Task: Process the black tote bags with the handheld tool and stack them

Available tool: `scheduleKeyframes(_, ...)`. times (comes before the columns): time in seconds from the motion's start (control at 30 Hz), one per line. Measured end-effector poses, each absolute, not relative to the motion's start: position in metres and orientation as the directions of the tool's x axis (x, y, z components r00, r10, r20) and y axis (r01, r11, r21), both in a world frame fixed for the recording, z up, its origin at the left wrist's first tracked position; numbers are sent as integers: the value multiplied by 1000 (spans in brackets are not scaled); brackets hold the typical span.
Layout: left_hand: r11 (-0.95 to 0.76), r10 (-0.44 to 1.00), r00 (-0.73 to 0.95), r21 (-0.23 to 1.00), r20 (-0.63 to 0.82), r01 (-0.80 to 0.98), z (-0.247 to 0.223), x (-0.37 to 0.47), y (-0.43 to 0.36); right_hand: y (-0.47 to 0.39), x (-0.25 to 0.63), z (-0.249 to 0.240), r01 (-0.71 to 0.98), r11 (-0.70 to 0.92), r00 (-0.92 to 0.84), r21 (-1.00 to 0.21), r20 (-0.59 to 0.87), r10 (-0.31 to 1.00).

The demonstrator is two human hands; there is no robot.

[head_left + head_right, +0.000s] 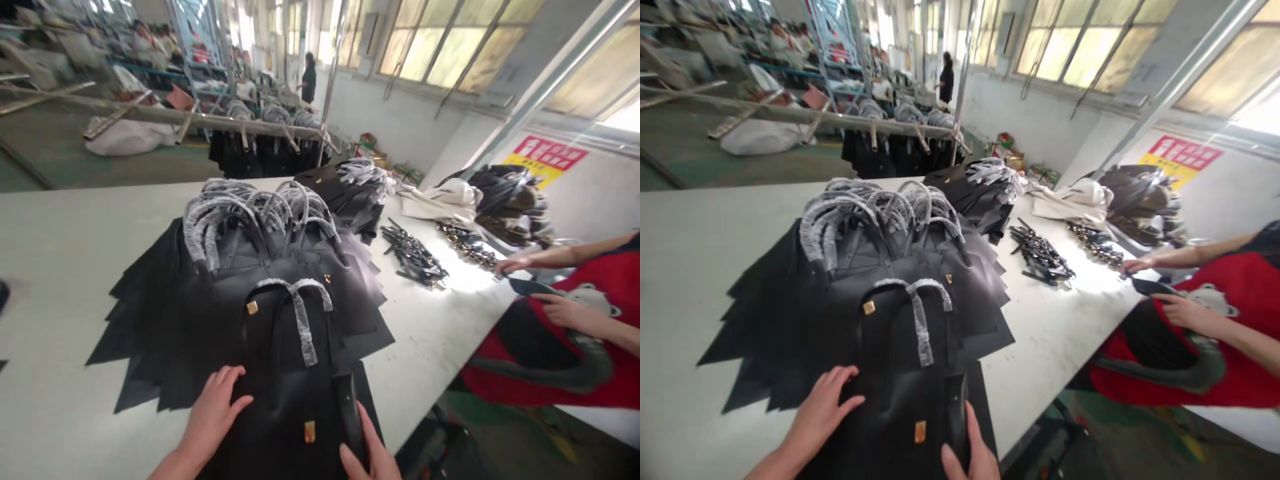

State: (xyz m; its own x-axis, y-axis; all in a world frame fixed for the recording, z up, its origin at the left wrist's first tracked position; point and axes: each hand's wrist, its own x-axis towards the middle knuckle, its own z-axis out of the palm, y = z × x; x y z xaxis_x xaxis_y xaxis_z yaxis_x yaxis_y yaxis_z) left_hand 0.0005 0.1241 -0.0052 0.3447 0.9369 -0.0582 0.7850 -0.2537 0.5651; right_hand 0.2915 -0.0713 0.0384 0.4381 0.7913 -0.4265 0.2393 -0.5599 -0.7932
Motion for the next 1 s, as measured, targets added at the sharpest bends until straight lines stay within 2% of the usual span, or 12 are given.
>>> scheduleKeyframes(0.13, -96, 952, 256, 632, -167, 769, 2, -4, 133, -75, 286, 36, 309, -508, 468, -804, -337, 817)
scheduleKeyframes(0.37, -91, 924, 268, 526, -272, 846, 20, -2, 148, -78, 259, 46, 371, -447, 401, -814, -293, 868)
scheduleKeyframes(0.47, -118, 943, 264, 540, -202, 833, 22, -1, 144, -80, 248, 53, 399, -422, 383, -814, -270, 883)
scheduleKeyframes(0.6, -270, 953, 301, 521, 26, 810, 21, -4, 130, -89, 241, 60, 388, -417, 366, -822, -277, 888)
scheduleKeyframes(0.67, -284, 954, 289, 550, 81, 785, 18, -7, 122, -95, 238, 64, 381, -417, 374, -825, -275, 886)
scheduleKeyframes(0.73, -242, 956, 292, 624, 23, 743, 13, -10, 117, -99, 235, 70, 380, -421, 394, -823, -268, 879)
scheduleKeyframes(0.87, 10, 900, 320, 749, -296, 663, 9, -12, 107, -101, 220, 90, 381, -431, 432, -818, -254, 865)
scheduleKeyframes(0.93, 160, 850, 323, 789, -415, 594, 15, -13, 98, -101, 208, 102, 359, -454, 427, -816, -289, 857)
scheduleKeyframes(1.0, 254, 811, 342, 812, -475, 525, 21, -14, 89, -99, 194, 112, 324, -491, 402, -809, -352, 845)
